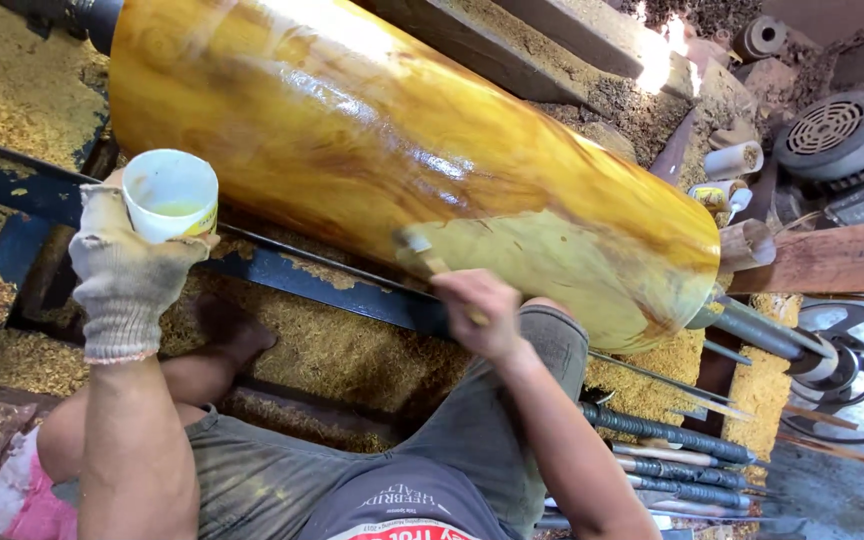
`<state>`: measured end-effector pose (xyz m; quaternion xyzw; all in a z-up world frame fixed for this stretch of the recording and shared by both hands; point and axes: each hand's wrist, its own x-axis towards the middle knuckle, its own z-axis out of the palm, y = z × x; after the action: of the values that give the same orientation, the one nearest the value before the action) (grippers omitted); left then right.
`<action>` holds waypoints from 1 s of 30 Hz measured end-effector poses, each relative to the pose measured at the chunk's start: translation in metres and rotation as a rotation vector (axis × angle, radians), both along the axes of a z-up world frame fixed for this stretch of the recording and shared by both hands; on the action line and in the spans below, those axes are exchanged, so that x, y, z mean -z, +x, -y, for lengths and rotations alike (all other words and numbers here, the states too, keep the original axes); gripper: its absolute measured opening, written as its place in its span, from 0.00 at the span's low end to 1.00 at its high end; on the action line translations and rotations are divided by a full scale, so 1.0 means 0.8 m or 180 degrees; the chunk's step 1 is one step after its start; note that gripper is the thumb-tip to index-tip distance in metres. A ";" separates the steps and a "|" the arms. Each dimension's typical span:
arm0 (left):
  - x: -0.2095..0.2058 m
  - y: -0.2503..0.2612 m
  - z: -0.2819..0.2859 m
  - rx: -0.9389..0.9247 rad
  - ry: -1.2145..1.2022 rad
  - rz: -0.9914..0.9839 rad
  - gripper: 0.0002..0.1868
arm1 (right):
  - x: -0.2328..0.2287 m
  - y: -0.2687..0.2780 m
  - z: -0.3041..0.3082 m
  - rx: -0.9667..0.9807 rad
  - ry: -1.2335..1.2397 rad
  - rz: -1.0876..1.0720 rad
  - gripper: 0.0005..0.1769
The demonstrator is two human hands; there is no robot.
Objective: Apply a liquid finish or stain to a large wooden cylinder mounted on a lathe using a brush.
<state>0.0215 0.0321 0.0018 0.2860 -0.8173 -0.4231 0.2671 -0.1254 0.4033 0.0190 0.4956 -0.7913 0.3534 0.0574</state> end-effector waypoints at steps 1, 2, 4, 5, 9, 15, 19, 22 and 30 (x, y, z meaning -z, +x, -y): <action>0.000 0.000 -0.001 0.0008 -0.0015 0.0004 0.43 | -0.013 0.000 -0.016 0.0390 -0.0350 -0.0107 0.16; -0.002 0.001 -0.002 0.0024 -0.0014 0.0006 0.43 | -0.014 0.001 -0.023 0.0406 -0.0348 -0.0107 0.16; -0.005 0.002 -0.007 0.0003 -0.0169 0.0173 0.40 | -0.020 0.005 -0.042 0.0823 -0.0176 -0.0430 0.21; -0.004 -0.001 -0.007 0.0045 -0.0176 0.0160 0.40 | -0.004 0.010 -0.042 0.0865 -0.0180 -0.0442 0.21; -0.007 -0.006 -0.009 0.0272 0.0020 0.0026 0.36 | 0.058 0.040 -0.020 0.0034 0.0545 -0.0996 0.19; -0.002 -0.005 -0.007 0.0239 0.0148 0.0090 0.34 | 0.041 0.018 -0.007 -0.0366 0.0575 -0.0010 0.16; 0.005 -0.003 -0.005 0.0286 0.0442 -0.0002 0.34 | 0.020 -0.013 -0.078 0.0993 -0.1004 0.0693 0.17; 0.005 -0.009 -0.008 0.0133 0.0027 0.0149 0.39 | -0.011 -0.033 -0.079 0.1894 -0.0728 -0.0313 0.10; 0.047 0.008 0.013 0.0232 -0.0196 -0.0116 0.38 | 0.008 0.012 0.155 0.0335 -0.0206 -0.0411 0.25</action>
<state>0.0275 0.0218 -0.0359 0.2399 -0.8348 -0.4123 0.2750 -0.1159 0.2789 0.0124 0.4729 -0.7991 0.3426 0.1429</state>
